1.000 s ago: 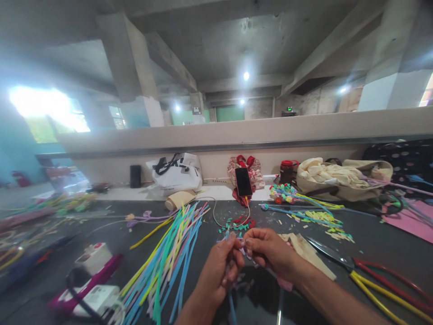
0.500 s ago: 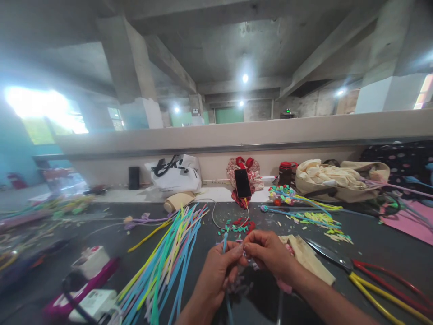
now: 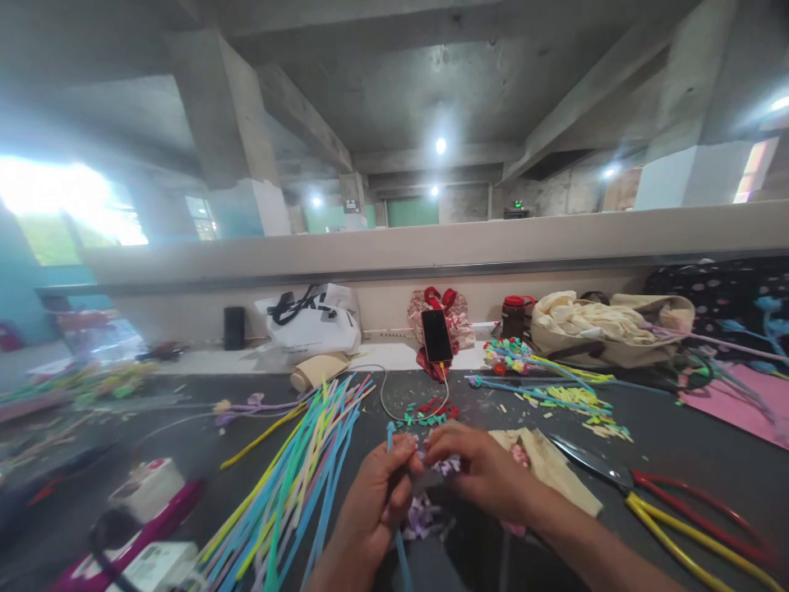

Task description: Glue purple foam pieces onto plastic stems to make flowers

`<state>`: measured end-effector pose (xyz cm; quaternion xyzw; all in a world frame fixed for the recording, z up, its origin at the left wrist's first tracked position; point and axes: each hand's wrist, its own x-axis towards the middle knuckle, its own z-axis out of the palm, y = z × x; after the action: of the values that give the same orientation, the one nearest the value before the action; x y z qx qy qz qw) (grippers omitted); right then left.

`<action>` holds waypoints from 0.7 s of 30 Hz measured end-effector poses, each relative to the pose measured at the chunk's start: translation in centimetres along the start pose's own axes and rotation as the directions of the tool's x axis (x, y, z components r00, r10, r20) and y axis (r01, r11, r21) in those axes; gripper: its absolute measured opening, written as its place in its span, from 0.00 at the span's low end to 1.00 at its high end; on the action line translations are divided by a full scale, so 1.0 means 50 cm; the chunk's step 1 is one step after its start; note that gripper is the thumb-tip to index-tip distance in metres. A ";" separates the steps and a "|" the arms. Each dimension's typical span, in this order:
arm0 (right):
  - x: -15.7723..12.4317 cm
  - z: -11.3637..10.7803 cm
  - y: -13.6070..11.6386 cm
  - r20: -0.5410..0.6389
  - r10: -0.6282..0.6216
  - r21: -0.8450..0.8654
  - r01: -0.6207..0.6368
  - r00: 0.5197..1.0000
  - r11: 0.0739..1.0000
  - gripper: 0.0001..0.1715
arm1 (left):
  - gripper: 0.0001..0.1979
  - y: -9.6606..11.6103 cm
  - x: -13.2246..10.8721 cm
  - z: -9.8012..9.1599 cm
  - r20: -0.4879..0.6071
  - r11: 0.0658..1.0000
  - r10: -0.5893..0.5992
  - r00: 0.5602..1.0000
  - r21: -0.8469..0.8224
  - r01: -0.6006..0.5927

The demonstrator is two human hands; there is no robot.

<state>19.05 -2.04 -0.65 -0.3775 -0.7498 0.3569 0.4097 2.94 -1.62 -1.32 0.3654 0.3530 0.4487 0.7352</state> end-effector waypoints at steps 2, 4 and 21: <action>-0.008 0.010 -0.008 0.060 -0.069 -0.191 0.079 0.996 0.978 0.22 | 0.13 0.002 -0.001 -0.001 -0.004 1.000 0.015 1.000 -0.019 -0.015; -0.012 0.011 -0.019 0.107 -0.078 -0.384 0.114 0.991 0.916 0.16 | 0.13 0.002 -0.001 -0.001 0.003 0.999 0.021 1.000 -0.030 -0.020; -0.221 -0.154 0.014 -0.202 0.269 -0.604 -0.336 0.942 0.723 0.11 | 0.13 -0.009 -0.002 0.018 0.013 0.998 -0.021 1.000 0.062 0.020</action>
<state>30.23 -9.45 -1.86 -0.6273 -0.7321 0.1279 0.2327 3.85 -2.05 -1.27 0.3873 0.3653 0.4274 0.7307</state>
